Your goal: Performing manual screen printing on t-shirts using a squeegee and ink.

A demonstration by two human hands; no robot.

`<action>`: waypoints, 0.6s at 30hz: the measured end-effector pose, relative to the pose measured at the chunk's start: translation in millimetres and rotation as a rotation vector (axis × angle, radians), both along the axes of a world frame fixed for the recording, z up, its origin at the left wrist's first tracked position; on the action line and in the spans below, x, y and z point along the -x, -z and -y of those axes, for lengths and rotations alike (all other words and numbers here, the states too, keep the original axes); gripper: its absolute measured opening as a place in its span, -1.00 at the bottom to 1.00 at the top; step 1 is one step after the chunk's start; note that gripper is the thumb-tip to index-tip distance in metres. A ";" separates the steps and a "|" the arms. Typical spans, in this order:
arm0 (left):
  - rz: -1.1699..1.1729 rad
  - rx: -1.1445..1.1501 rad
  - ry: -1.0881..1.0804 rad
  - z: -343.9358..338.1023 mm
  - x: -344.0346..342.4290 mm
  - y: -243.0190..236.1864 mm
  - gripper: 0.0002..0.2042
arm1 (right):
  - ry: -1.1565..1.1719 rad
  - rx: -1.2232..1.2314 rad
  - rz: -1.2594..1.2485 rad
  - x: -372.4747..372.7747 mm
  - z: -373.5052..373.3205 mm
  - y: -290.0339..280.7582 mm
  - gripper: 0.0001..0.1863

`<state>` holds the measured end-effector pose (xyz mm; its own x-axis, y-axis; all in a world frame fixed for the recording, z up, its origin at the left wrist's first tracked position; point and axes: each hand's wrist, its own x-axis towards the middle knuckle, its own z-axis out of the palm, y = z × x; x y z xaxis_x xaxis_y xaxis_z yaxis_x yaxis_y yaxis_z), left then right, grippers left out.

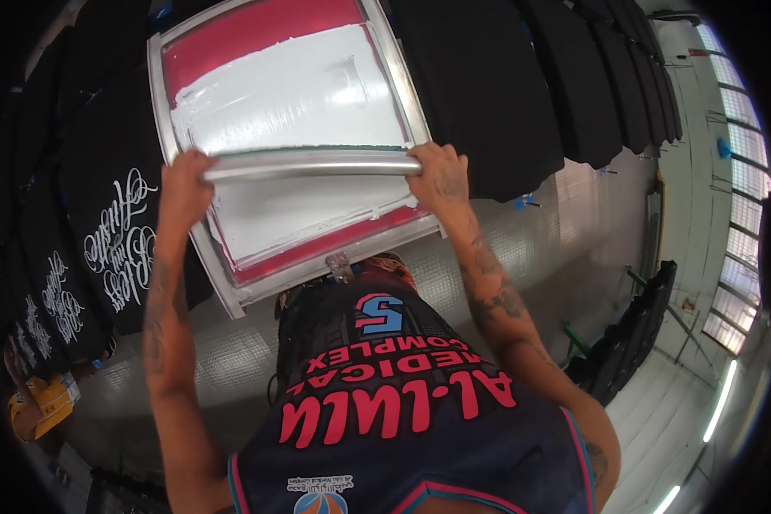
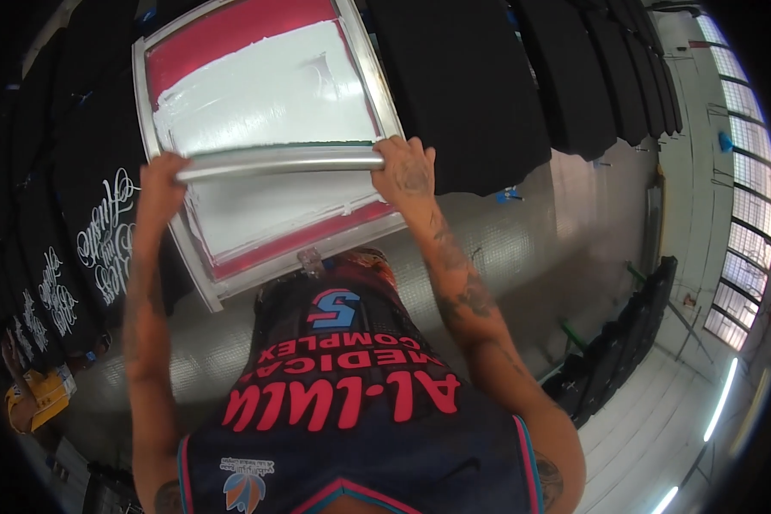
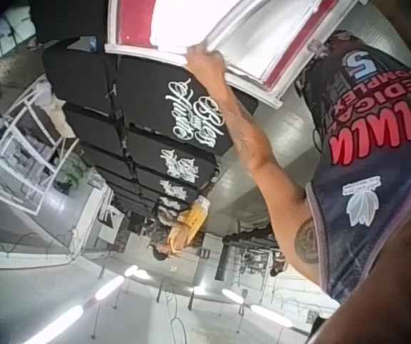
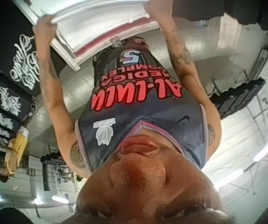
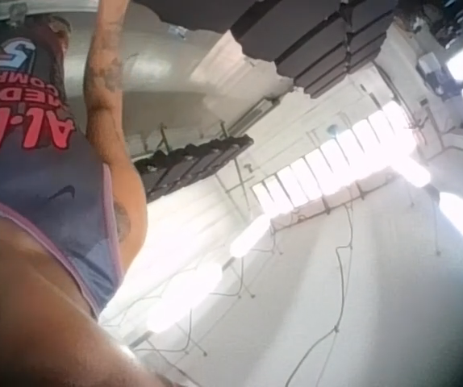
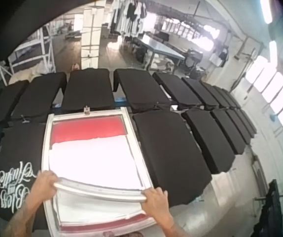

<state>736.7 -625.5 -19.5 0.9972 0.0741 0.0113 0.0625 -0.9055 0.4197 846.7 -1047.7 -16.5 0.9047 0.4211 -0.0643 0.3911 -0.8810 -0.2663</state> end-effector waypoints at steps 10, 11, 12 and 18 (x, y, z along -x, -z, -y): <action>0.285 -0.174 0.531 57.8 -283.2 -26.6 -0.79 | 0.411 0.012 -0.114 54.4 -12.7 8.6 -0.62; 0.285 -0.163 0.522 62.5 -295.9 -19.5 -0.79 | 0.403 0.025 -0.114 55.3 -16.5 8.9 -0.62; 0.349 -0.121 0.583 62.0 -303.5 -9.2 -0.78 | 0.431 0.011 -0.134 56.9 -22.1 9.2 -0.63; 0.331 -0.052 0.689 79.5 -311.3 21.6 -0.75 | 0.518 0.021 -0.034 81.7 -34.2 17.9 -0.64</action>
